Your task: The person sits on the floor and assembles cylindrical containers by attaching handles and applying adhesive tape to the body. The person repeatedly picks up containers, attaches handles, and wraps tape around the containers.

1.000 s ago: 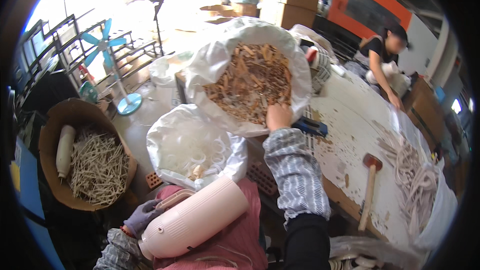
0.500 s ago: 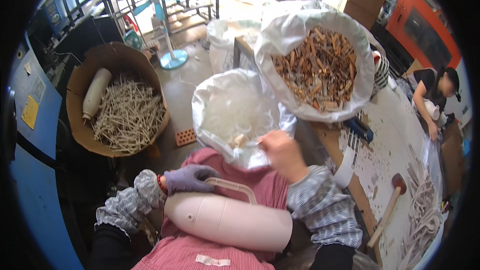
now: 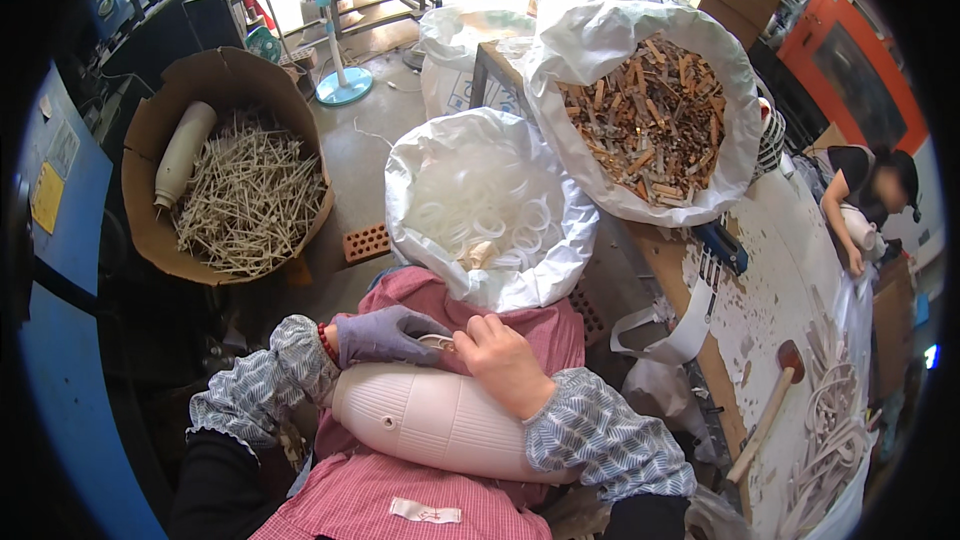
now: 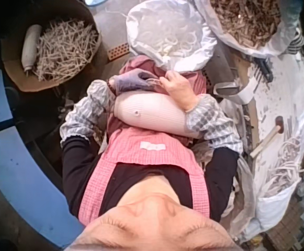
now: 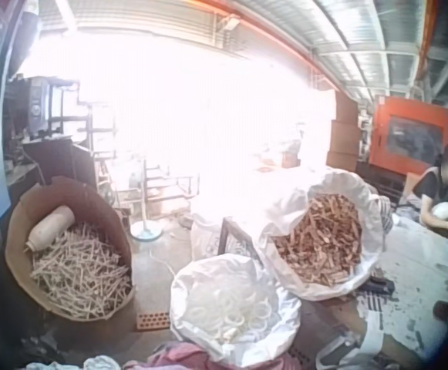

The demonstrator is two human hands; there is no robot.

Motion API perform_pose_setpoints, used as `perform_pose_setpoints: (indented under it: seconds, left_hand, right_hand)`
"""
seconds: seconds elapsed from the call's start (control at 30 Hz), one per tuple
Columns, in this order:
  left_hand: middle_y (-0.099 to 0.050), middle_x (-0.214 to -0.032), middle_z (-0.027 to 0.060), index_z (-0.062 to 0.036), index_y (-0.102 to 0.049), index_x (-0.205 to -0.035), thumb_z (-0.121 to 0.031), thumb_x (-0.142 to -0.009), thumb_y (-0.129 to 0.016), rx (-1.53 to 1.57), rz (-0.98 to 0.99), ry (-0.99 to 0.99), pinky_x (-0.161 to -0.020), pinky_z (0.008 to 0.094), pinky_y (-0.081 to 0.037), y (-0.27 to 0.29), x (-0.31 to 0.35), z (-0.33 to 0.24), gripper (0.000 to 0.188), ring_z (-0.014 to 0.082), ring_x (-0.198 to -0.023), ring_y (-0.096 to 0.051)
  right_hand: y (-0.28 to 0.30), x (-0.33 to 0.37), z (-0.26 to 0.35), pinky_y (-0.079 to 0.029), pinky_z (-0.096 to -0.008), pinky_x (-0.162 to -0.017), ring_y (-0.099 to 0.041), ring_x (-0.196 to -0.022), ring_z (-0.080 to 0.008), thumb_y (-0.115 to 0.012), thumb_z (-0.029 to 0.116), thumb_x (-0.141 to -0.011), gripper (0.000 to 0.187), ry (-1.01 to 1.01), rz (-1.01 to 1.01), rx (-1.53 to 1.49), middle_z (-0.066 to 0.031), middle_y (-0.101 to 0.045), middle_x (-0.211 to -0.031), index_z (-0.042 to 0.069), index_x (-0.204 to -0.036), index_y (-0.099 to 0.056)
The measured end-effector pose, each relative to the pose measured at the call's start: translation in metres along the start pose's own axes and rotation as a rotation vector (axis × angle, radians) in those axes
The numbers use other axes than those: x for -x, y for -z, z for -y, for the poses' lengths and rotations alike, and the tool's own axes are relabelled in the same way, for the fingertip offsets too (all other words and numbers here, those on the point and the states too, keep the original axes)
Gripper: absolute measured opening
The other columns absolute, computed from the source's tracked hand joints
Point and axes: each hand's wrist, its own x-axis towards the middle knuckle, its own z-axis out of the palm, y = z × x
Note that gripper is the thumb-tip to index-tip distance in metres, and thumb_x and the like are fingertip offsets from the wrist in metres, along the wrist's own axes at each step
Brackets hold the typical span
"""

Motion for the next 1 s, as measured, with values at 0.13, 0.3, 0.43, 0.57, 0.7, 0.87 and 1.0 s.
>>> perform_pose_setpoints:
  seconds: [0.13,0.3,0.43,0.57,0.7,0.87,1.0]
  left_hand:
    - [-0.065,-0.115,0.0095,0.0009,-0.057,-0.128,-0.028,-0.086,-0.07,-0.005,-0.009,0.001,-0.091,0.0278,-0.046,0.001,-0.003,0.004,0.053,0.0121,-0.103,-0.058]
    - [-0.066,-0.11,0.0094,0.0018,-0.059,-0.125,-0.032,-0.087,-0.07,-0.039,-0.01,0.035,-0.086,0.0272,-0.047,0.004,-0.002,0.003,0.052,0.0117,-0.097,-0.059]
    - [-0.067,-0.098,0.008,0.0009,-0.061,-0.122,-0.037,-0.088,-0.068,-0.053,0.002,-0.01,-0.077,0.0276,-0.048,0.003,-0.002,0.004,0.051,0.0105,-0.087,-0.058]
    - [-0.063,-0.079,0.0027,-0.0029,-0.068,-0.1,-0.035,-0.09,-0.067,-0.106,-0.101,0.016,-0.064,0.0259,-0.045,-0.002,-0.013,0.008,0.034,0.0073,-0.071,-0.054]
    - [-0.064,-0.078,0.0003,-0.0032,-0.068,-0.093,-0.033,-0.088,-0.071,0.055,-0.124,0.054,-0.063,0.0247,-0.045,-0.011,-0.016,0.001,0.03,0.0073,-0.07,-0.056]
    - [-0.067,-0.091,0.0034,0.0008,-0.066,-0.104,-0.036,-0.084,-0.074,0.031,-0.108,-0.105,-0.075,0.0257,-0.049,-0.016,0.012,-0.036,0.043,0.0099,-0.083,-0.06]
    - [-0.065,-0.081,0.005,-0.0107,-0.07,-0.101,-0.037,-0.076,-0.079,-0.782,-0.199,-0.575,-0.072,0.033,-0.052,-0.016,0.036,-0.064,0.037,0.021,-0.077,-0.064]
  right_hand:
    - [-0.003,-0.002,0.006,-0.046,-0.0349,-0.071,-0.054,-0.082,-0.0232,-0.067,0.02,-0.079,0.027,0.017,0.043,0.07,-0.0077,-0.05,-0.084,0.003,-0.098,-0.061]
    - [-0.007,-0.005,-0.001,-0.043,-0.0339,-0.068,-0.053,-0.083,-0.0222,-0.065,0.022,-0.076,0.019,0.085,-0.008,0.101,-0.0066,-0.05,-0.083,0.006,-0.083,-0.057]
    - [-0.013,-0.002,-0.001,-0.044,-0.0335,-0.069,-0.053,-0.083,-0.023,-0.064,0.02,-0.077,0.016,0.058,-0.009,0.042,-0.0076,-0.051,-0.084,0.006,-0.081,-0.057]
    - [-0.008,-0.006,0.0,-0.048,-0.033,-0.069,-0.054,-0.081,-0.0229,-0.061,0.015,-0.078,0.012,0.079,-0.047,0.052,-0.0076,-0.049,-0.082,0.007,-0.086,-0.057]
    - [0.033,-0.021,-0.047,-0.05,-0.0364,-0.061,-0.06,-0.071,-0.025,-0.068,0.023,-0.08,0.016,0.003,-0.24,-0.044,-0.0081,-0.056,-0.073,0.008,-0.083,-0.062]
    - [0.094,-0.042,-0.204,-0.048,-0.0428,-0.07,-0.061,-0.081,-0.0331,-0.06,0.025,-0.09,0.023,-0.773,-0.645,0.207,-0.0144,-0.062,-0.083,0.005,-0.085,-0.069]
    - [0.073,-0.058,-0.275,-0.05,-0.0428,-0.078,-0.063,-0.095,-0.0341,-0.066,0.033,-0.085,0.029,-1.16,-0.391,0.16,-0.0182,-0.067,-0.097,0.005,-0.089,-0.072]
